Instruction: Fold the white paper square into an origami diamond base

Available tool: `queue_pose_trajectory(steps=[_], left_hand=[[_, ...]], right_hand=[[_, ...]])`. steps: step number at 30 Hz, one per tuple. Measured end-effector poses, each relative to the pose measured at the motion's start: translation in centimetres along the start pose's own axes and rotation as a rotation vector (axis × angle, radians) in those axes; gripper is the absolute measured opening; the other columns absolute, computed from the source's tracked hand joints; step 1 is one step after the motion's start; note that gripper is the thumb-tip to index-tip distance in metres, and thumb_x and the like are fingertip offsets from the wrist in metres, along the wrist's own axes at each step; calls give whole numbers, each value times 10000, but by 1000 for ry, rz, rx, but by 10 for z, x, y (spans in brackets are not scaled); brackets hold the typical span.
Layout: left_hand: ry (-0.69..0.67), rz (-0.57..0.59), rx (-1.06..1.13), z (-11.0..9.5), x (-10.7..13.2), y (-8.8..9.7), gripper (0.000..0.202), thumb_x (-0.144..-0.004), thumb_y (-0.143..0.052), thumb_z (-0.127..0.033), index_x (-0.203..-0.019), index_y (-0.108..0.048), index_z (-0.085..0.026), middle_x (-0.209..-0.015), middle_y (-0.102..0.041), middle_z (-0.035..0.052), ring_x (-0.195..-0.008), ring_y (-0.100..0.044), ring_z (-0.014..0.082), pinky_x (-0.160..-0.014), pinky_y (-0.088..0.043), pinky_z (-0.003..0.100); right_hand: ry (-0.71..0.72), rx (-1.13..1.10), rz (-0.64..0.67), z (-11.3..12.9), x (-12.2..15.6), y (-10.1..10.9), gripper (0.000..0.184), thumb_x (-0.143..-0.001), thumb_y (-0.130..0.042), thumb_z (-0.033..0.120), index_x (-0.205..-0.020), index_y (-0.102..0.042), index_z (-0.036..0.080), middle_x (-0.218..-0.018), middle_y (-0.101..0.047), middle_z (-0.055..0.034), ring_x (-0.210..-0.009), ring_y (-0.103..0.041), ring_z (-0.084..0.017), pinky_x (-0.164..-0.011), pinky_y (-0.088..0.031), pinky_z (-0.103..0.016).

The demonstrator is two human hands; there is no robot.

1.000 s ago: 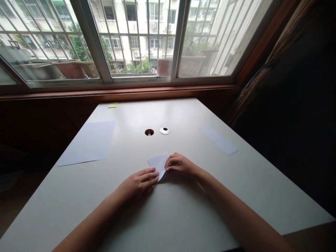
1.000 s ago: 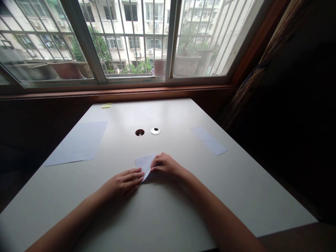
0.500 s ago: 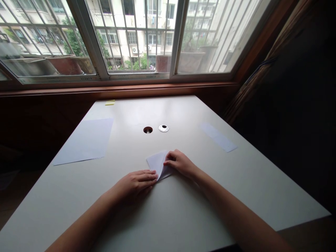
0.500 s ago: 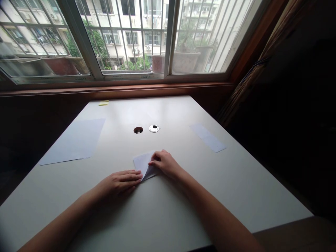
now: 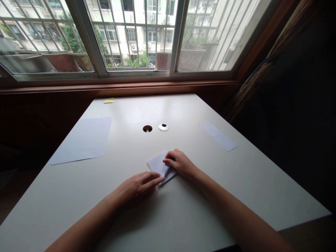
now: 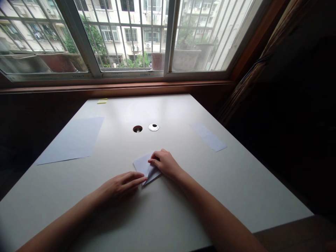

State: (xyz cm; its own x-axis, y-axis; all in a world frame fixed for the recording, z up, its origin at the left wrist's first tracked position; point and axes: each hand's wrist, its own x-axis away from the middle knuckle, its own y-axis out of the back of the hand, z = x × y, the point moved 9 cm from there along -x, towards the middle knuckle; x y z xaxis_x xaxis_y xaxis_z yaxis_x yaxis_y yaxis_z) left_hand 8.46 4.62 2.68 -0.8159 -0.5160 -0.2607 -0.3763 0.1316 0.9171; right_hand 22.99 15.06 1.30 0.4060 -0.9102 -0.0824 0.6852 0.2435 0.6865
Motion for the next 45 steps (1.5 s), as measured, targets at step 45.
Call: queue_pose_trajectory(steps=[45], left_hand=[[-157, -14, 79, -5, -2, 0, 536, -988, -424, -103, -1505, -363, -226, -1414, -563, 88, -1295, -535, 211, -1073, -503, 344]], right_hand=[[50, -24, 101, 5, 4, -4, 389, -859, -681, 293, -1236, -585, 283, -938, -607, -35, -964, -541, -218, -915, -428, -376]])
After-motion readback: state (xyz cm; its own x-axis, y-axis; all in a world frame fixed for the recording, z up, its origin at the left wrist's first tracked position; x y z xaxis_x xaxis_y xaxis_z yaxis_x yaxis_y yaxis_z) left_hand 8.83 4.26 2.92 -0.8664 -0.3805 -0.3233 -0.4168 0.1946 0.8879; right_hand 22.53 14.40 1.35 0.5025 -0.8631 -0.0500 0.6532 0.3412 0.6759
